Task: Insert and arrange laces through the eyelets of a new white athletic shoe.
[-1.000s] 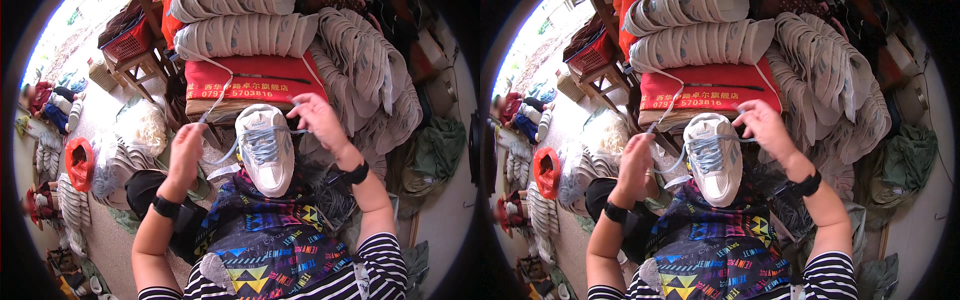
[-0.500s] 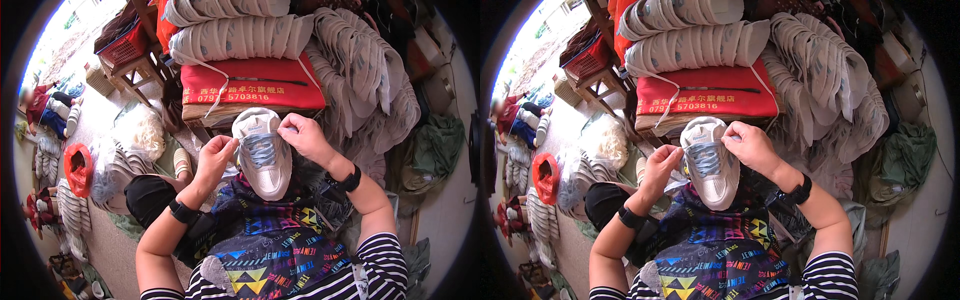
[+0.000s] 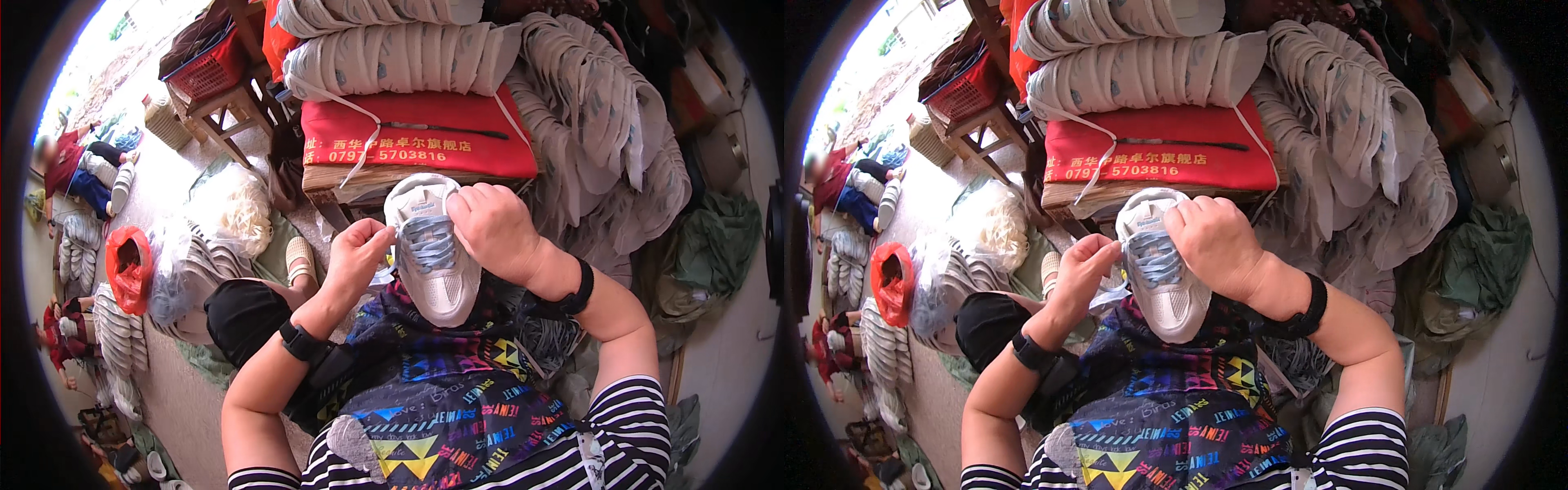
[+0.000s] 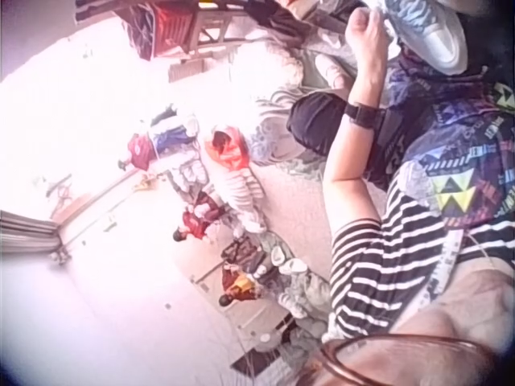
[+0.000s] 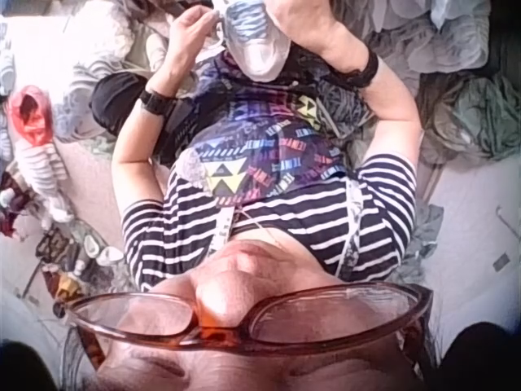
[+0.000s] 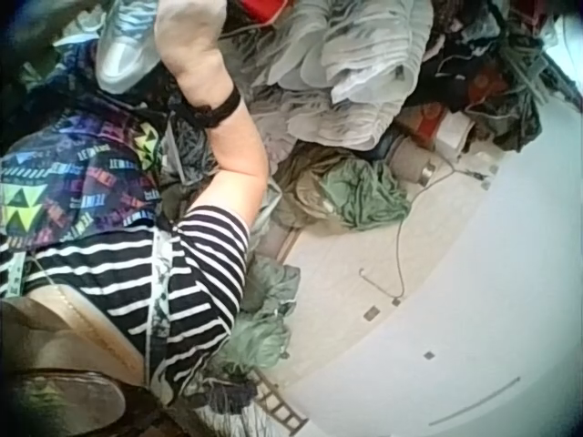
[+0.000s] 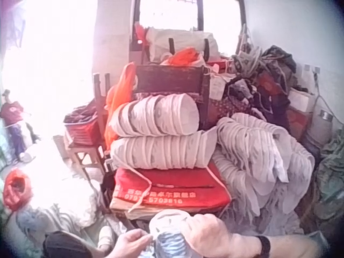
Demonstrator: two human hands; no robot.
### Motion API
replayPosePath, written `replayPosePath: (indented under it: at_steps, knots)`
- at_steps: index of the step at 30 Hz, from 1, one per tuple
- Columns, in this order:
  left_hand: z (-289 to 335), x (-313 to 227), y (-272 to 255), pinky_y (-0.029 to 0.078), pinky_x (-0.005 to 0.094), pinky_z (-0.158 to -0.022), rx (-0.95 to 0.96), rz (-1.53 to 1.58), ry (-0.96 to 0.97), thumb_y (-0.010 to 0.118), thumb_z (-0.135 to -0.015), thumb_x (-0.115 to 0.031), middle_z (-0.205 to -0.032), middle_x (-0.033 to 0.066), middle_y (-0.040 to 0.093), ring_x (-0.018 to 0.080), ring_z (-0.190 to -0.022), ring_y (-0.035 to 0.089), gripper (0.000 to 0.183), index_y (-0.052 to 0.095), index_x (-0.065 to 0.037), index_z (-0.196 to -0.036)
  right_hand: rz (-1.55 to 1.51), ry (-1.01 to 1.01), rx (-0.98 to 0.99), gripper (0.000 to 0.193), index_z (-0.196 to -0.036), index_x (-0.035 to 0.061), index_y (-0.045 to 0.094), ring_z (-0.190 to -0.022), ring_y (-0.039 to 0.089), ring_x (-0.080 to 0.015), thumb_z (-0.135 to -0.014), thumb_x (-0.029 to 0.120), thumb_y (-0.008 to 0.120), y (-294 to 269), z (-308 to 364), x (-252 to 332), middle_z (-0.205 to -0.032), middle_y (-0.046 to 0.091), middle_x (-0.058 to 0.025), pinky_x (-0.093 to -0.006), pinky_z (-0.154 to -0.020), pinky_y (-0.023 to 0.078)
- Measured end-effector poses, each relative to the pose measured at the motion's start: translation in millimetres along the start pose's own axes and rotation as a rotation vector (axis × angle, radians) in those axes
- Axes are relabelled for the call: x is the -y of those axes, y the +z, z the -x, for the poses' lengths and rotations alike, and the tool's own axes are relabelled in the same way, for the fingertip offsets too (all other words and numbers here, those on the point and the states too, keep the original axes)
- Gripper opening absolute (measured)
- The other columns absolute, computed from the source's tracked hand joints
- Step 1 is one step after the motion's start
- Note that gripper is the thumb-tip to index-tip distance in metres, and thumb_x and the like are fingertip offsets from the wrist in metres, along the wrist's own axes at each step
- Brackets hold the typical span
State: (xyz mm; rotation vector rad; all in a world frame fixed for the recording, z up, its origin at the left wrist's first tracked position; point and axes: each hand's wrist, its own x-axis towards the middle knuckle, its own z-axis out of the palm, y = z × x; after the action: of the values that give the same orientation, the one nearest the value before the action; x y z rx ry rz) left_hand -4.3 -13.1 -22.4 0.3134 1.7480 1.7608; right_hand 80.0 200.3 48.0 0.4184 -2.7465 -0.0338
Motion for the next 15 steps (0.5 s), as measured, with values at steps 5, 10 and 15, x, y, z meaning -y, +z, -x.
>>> replayPosePath:
  at_steps: [5,10,15]
  knots:
    - [-4.2,1.6,4.2,0.036,0.0208,-0.053,-0.041,0.023,0.08,0.063,-0.093,-0.019,-0.068,-0.0059,0.055,0.0016,-0.06,0.044,0.019,0.062,-0.003,-0.083,-0.108,-0.018,-0.039,0.015,-0.084,0.0049,0.053,-0.076,0.06,-0.0272,-0.074,0.01,0.063,5.7,-8.9,-2.1,-0.078,0.057,-0.0096,-0.0387,-0.067,0.049]
    - [-10.3,-11.0,0.7,0.037,0.0212,-0.052,-0.062,-0.316,0.247,0.064,-0.092,-0.015,-0.068,-0.0049,0.056,0.0024,-0.061,0.046,0.017,0.061,0.0,-0.084,-0.104,-0.11,0.125,0.013,-0.083,0.0062,0.056,-0.08,0.06,-0.0252,-0.076,0.014,0.065,-7.9,-13.2,-16.2,-0.078,0.059,-0.0072,-0.0375,-0.07,0.045]
    - [-15.8,-44.1,-23.2,0.047,0.0247,-0.065,0.11,-0.704,0.39,0.073,-0.081,-0.008,-0.082,0.001,0.055,0.0091,-0.074,0.055,0.023,0.063,-0.005,-0.102,-0.186,-0.13,0.029,0.027,-0.093,0.0061,0.058,-0.088,0.059,-0.0278,-0.07,0.005,0.071,-14.2,-25.2,-32.1,-0.098,0.057,-0.0107,-0.0392,-0.079,0.046]
